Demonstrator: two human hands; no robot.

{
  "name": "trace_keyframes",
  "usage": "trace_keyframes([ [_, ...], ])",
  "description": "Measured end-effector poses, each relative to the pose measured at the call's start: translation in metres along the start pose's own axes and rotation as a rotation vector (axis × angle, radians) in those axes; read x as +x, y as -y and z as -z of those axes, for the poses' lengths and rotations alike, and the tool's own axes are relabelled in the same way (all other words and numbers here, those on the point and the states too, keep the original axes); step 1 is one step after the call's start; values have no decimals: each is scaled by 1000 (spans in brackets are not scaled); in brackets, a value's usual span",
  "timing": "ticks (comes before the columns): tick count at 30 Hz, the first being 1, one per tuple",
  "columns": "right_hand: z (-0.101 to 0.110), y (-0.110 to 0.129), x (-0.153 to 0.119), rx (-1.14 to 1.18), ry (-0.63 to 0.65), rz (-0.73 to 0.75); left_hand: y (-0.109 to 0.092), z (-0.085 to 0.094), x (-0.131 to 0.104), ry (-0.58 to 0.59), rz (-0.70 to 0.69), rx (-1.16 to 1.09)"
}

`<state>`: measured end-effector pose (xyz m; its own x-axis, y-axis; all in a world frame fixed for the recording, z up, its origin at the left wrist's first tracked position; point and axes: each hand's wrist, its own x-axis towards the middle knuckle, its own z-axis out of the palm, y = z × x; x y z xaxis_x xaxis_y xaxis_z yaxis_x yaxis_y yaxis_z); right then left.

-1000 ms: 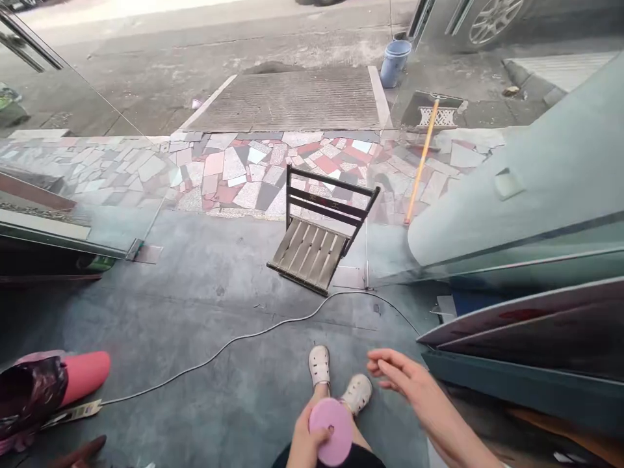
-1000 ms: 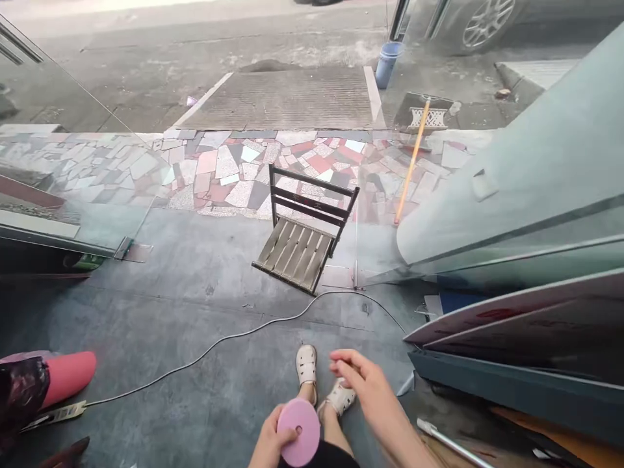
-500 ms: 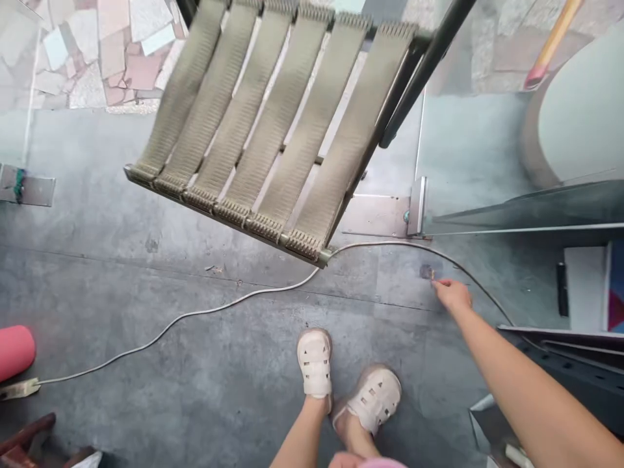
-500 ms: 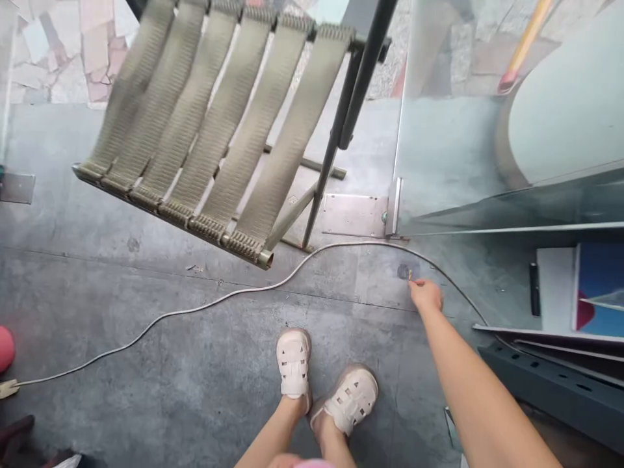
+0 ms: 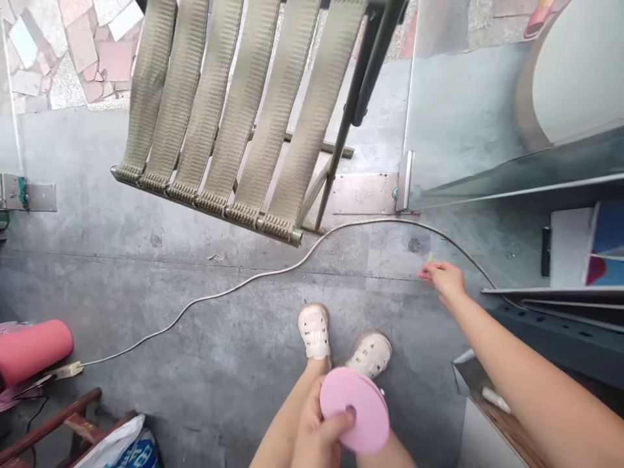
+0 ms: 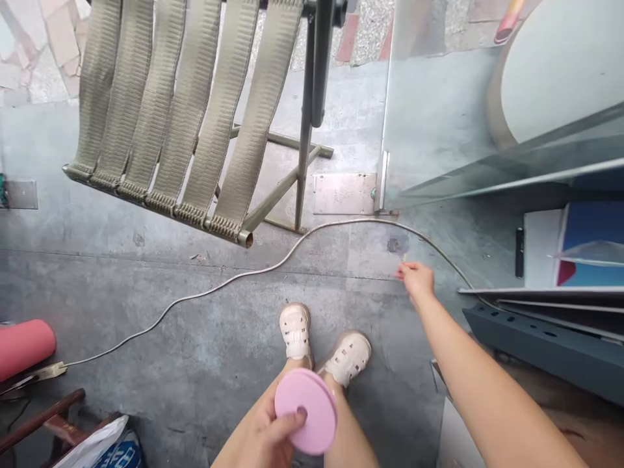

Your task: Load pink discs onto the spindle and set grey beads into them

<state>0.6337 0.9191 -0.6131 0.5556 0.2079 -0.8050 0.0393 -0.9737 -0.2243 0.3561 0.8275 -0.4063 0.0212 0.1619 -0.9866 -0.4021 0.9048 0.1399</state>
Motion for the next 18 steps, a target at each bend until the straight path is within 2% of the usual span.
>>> trace_keyframes([
  [3,42,-19,-84,89,285,35,8,-9,-11,-38,-20,-84],
  [5,78,-29,-153,123,463,86,12,-20,-32,-29,-20,-127],
  [9,149,-30,-289,183,733,189,7,-51,-100,174,3,-88],
  [11,177,-23,-344,229,781,243,0,-66,-140,291,12,-22],
  [13,201,-16,-390,285,770,299,-8,-79,-180,387,-18,37],
  [18,248,-12,-471,430,740,374,-21,-98,-276,579,-154,179],
])
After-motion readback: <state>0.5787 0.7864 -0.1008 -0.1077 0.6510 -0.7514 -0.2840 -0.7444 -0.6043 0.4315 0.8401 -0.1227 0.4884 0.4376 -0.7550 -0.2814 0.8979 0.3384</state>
